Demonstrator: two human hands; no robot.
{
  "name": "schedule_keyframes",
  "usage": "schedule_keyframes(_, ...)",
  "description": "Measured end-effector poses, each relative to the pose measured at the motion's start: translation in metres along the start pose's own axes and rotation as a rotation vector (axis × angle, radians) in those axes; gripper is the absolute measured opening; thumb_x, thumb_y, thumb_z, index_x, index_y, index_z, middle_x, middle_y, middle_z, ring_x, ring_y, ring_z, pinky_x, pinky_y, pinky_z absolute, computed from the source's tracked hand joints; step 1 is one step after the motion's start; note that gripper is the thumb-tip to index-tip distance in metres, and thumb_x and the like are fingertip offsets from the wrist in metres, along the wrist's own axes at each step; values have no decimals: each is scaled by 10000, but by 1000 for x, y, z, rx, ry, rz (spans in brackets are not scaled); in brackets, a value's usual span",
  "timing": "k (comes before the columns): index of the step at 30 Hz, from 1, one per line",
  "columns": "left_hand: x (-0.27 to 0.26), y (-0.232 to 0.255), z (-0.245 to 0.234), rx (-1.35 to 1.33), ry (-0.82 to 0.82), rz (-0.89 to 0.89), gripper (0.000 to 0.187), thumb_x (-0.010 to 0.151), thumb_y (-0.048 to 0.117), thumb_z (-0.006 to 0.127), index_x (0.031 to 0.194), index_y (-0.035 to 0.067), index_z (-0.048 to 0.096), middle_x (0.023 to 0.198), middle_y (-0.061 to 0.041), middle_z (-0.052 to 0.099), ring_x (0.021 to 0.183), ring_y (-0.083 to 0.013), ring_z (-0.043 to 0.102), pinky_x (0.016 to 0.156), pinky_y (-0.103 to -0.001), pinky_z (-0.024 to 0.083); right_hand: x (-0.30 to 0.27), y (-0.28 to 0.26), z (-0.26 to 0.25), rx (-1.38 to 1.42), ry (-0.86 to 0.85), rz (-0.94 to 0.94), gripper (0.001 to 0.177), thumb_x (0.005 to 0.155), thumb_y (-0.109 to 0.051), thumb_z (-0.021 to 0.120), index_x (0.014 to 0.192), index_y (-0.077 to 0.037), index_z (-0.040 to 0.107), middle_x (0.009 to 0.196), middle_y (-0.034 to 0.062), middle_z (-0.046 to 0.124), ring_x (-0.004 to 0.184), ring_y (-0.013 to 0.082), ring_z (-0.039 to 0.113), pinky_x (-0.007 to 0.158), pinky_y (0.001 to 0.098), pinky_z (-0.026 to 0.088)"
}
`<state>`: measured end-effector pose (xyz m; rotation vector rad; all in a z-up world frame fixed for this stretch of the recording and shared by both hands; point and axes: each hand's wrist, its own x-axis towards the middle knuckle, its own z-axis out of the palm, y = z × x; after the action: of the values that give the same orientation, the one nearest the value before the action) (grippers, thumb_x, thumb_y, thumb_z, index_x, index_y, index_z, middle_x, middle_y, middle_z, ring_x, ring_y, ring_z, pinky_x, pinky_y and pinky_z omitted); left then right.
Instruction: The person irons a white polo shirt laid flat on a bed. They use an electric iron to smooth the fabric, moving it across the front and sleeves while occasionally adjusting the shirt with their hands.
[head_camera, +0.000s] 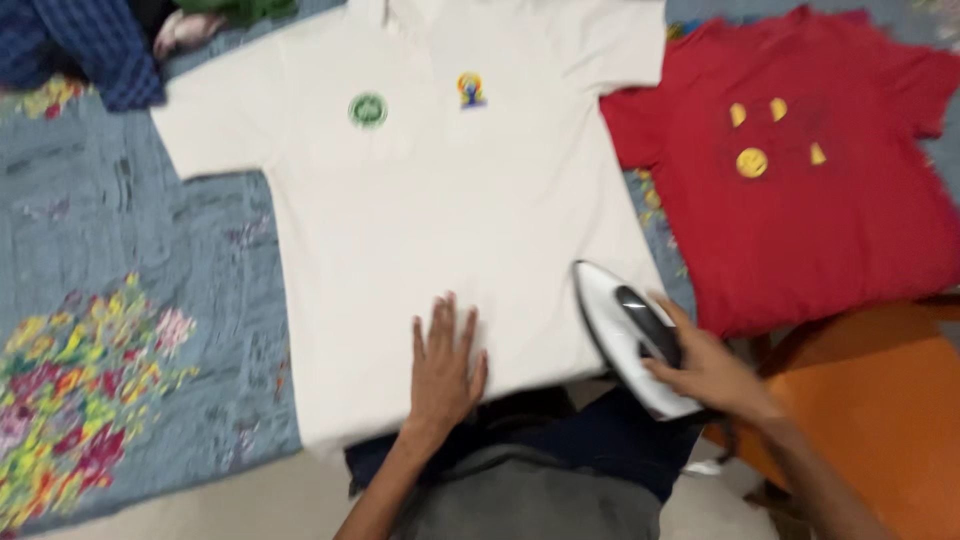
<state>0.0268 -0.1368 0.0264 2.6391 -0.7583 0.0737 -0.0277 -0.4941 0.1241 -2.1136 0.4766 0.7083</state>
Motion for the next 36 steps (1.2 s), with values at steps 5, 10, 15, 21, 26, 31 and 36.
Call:
schedule_keyframes(5, 10, -2, 5, 13, -53, 78, 621, 998, 321, 470, 1554, 60, 380, 1638, -224, 279, 1535, -358, 221, 1234, -549, 173, 27, -83, 25, -36, 61, -411, 884, 849, -137, 661, 1617, -198, 228, 709, 138, 626, 594, 221, 601, 623, 360, 494)
schedule_keyframes(10, 6, -1, 5, 21, -41, 64, 623, 998, 310, 473, 1562, 56, 396, 1650, -211, 278, 1545, -351, 225, 1241, -542, 172, 73, -137, 53, -95, 28, -400, 859, 857, -145, 646, 1628, -223, 277, 672, 233, 599, 555, 277, 553, 601, 408, 482)
schedule_keyframes(15, 3, 0, 10, 22, -60, 53, 624, 1003, 320, 472, 1570, 71, 390, 1660, -196, 286, 1554, -334, 229, 1252, -538, 177, 157, -147, 60, -116, 165, -537, 911, 783, -111, 611, 1632, -176, 289, 807, 239, 696, 570, 283, 639, 632, 405, 546)
schedule_keyframes(21, 5, -4, 13, 4, -88, 21, 618, 1012, 344, 459, 1576, 100, 392, 1663, -178, 293, 1557, -321, 235, 1258, -530, 177, 186, -109, -9, -127, 409, -387, 904, 797, -120, 638, 1642, -166, 318, 927, 233, 719, 685, 307, 713, 712, 411, 564)
schedule_keyframes(26, 8, -5, 13, 22, -117, 24, 617, 1006, 357, 448, 1566, 103, 401, 1651, -184, 301, 1545, -321, 238, 1253, -530, 173, 143, -41, -51, -231, 524, -577, 892, 780, -77, 690, 1599, -93, 336, 1037, 281, 691, 827, 356, 699, 774, 451, 548)
schedule_keyframes(31, 6, -4, 13, 22, -121, 31, 603, 1022, 356, 434, 1561, 87, 407, 1654, -192, 305, 1556, -332, 233, 1261, -540, 173, 44, -4, -29, -23, 343, -169, 918, 800, -98, 651, 1640, -159, 286, 853, 189, 683, 617, 240, 664, 680, 379, 546)
schedule_keyframes(36, 5, -7, 17, 37, -112, 54, 605, 1034, 354, 416, 1567, 69, 401, 1650, -210, 295, 1555, -346, 225, 1259, -553, 173, -23, -2, -3, 1, 342, 25, 942, 803, -56, 610, 1671, -210, 276, 683, 198, 633, 541, 244, 635, 607, 399, 538)
